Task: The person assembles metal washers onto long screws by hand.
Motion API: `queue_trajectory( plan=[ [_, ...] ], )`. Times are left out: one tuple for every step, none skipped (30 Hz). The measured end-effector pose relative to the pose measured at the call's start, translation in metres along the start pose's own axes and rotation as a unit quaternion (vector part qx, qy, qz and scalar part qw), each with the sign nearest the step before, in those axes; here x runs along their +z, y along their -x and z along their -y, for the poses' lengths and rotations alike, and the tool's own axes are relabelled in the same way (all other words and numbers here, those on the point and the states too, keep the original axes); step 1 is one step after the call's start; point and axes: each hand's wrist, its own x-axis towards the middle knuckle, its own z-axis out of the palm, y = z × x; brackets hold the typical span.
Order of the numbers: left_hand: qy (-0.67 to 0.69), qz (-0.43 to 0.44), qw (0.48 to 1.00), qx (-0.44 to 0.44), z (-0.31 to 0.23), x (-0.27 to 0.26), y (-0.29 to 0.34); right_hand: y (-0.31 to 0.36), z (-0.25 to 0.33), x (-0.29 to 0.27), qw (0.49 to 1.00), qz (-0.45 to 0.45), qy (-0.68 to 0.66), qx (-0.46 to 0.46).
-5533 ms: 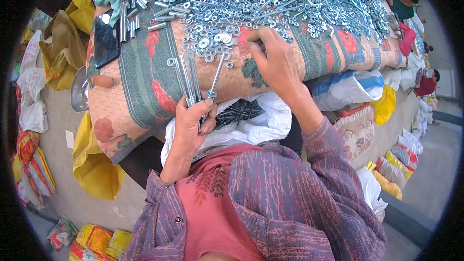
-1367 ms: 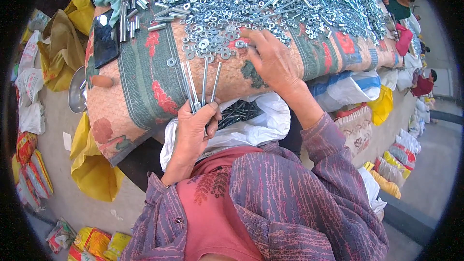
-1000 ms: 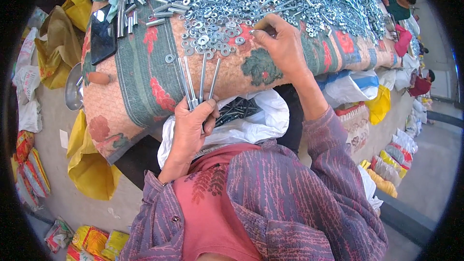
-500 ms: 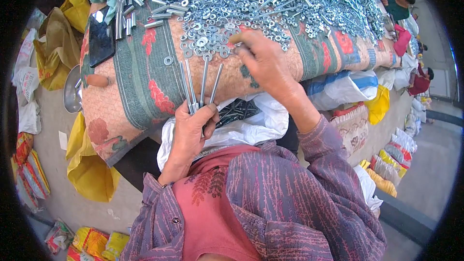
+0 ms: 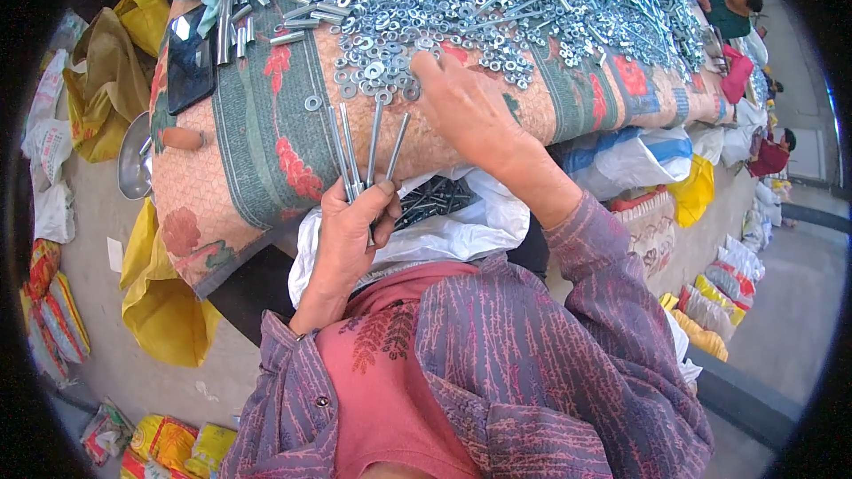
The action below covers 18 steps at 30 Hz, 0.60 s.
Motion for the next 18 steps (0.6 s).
queue_trajectory(
  plan=[
    [0.001, -0.001, 1.000, -0.001, 0.000, 0.000, 0.000, 0.002, -0.006, 0.001, 1.000, -0.001, 0.000, 0.000],
    [0.000, 0.000, 1.000, 0.000, 0.001, 0.000, -0.001, 0.006, -0.017, 0.002, 0.999, -0.043, -0.008, -0.026],
    [0.004, 0.002, 1.000, 0.000, 0.002, 0.000, -0.001, 0.007, -0.021, 0.001, 0.995, -0.084, -0.018, -0.052],
    [0.007, 0.005, 1.000, 0.000, 0.003, -0.001, -0.001, 0.011, -0.022, -0.002, 0.995, -0.084, -0.019, -0.052],
    [0.006, 0.004, 1.000, -0.001, 0.002, 0.000, -0.001, 0.015, -0.021, -0.006, 0.990, -0.055, -0.128, 0.012],
    [-0.006, 0.003, 1.000, -0.003, 0.002, 0.001, -0.001, 0.020, -0.019, -0.009, 0.969, -0.026, -0.234, 0.077],
    [-0.019, 0.003, 1.000, -0.006, 0.002, 0.002, -0.002, 0.025, -0.015, -0.010, 0.969, -0.026, -0.234, 0.079],
    [-0.020, 0.004, 1.000, -0.007, 0.002, 0.002, -0.003, 0.029, -0.011, -0.010, 0.926, 0.016, -0.358, 0.122],
    [-0.037, 0.013, 0.999, -0.008, 0.002, 0.003, -0.003, 0.032, -0.008, -0.011, 0.863, 0.056, -0.475, 0.161],
    [-0.054, 0.021, 0.998, -0.009, 0.002, 0.003, -0.002, 0.034, -0.006, -0.013, 0.863, 0.054, -0.476, 0.162],
    [-0.056, 0.022, 0.998, -0.009, 0.002, 0.004, -0.002, 0.036, -0.004, -0.014, 0.827, 0.056, -0.529, 0.181],
    [-0.056, 0.023, 0.998, -0.006, 0.003, 0.004, -0.003, 0.037, -0.004, -0.014, 0.789, 0.057, -0.579, 0.198],
    [-0.056, 0.024, 0.998, -0.003, 0.003, 0.004, -0.003, 0.039, -0.004, -0.014, 0.788, 0.056, -0.580, 0.198],
    [-0.057, 0.025, 0.998, -0.002, 0.003, 0.004, -0.003, 0.040, -0.004, -0.014, 0.787, 0.053, -0.585, 0.191],
    [-0.056, 0.025, 0.998, -0.006, 0.003, 0.004, -0.002, 0.042, -0.004, -0.015, 0.785, 0.050, -0.590, 0.185],
    [-0.055, 0.024, 0.998, -0.010, 0.002, 0.004, -0.001, 0.044, -0.001, -0.015, 0.784, 0.050, -0.590, 0.186],
    [-0.055, 0.025, 0.998, -0.010, 0.002, 0.003, -0.001, 0.046, 0.003, -0.015, 0.792, 0.020, -0.584, 0.175],
    [-0.053, 0.029, 0.998, -0.018, 0.002, 0.003, -0.002, 0.049, 0.006, -0.014, 0.799, -0.009, -0.578, 0.167]
  ],
)
